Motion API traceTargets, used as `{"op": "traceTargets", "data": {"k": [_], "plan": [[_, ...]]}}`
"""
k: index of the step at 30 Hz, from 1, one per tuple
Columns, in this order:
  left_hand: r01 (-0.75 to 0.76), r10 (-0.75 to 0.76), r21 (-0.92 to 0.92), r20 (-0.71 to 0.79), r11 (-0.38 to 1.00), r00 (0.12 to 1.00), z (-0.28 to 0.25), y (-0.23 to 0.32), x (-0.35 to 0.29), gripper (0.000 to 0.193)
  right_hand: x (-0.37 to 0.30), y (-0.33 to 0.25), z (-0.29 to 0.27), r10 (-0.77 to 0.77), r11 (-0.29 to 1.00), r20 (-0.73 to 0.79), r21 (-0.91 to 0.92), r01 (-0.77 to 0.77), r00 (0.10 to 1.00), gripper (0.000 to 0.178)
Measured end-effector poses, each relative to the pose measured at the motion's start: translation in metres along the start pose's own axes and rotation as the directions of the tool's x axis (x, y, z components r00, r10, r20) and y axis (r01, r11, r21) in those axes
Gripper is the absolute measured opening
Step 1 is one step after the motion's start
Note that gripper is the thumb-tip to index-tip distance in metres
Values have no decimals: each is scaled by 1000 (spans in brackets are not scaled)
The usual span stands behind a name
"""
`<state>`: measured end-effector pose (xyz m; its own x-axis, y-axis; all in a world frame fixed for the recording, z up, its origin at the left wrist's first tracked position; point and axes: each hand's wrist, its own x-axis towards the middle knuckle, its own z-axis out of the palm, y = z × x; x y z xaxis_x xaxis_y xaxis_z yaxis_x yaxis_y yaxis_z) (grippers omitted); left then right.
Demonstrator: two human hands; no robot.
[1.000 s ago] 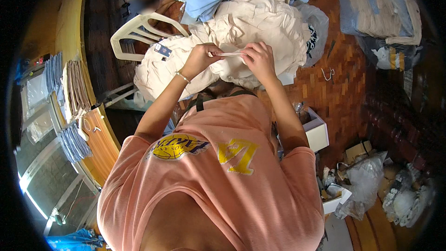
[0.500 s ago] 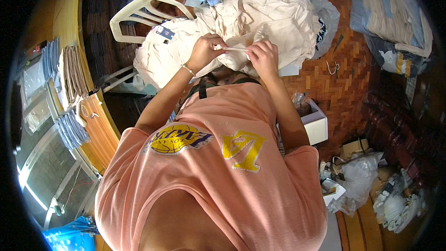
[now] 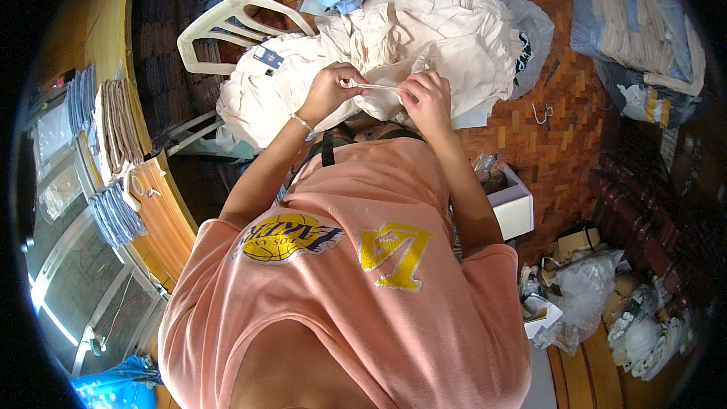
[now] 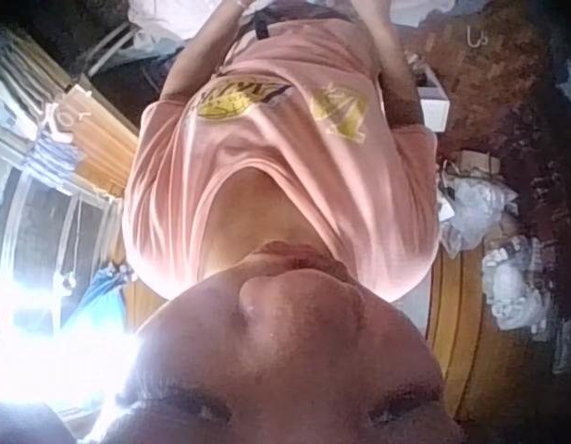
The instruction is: The person folds a light-colored shirt by hand, repeatedly aligning the sleeves and edges before placing it on a pile. The person continues folding multiple shirts in a similar manner.
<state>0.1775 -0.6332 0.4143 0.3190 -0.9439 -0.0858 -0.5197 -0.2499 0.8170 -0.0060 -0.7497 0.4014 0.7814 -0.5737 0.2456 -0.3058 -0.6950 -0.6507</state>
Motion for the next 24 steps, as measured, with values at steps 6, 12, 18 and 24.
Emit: {"op": "traceTargets", "data": {"k": [6,12,18,24], "plan": [[-9,12,-28,92,1000,996,-8,2,0,13,-1,-1,-1,5,1000,21,8,-6,1000,10],[-69,69,0,71,998,995,-9,2,-4,12,-3,-3,-1,21,999,28,26,-22,999,10],[-88,86,61,43,994,995,-13,3,-8,10,-4,-7,1,15,999,13,44,-16,1000,10],[-96,97,80,-10,992,995,-12,10,-7,9,-10,-1,8,47,986,-27,163,-42,999,9]]}}
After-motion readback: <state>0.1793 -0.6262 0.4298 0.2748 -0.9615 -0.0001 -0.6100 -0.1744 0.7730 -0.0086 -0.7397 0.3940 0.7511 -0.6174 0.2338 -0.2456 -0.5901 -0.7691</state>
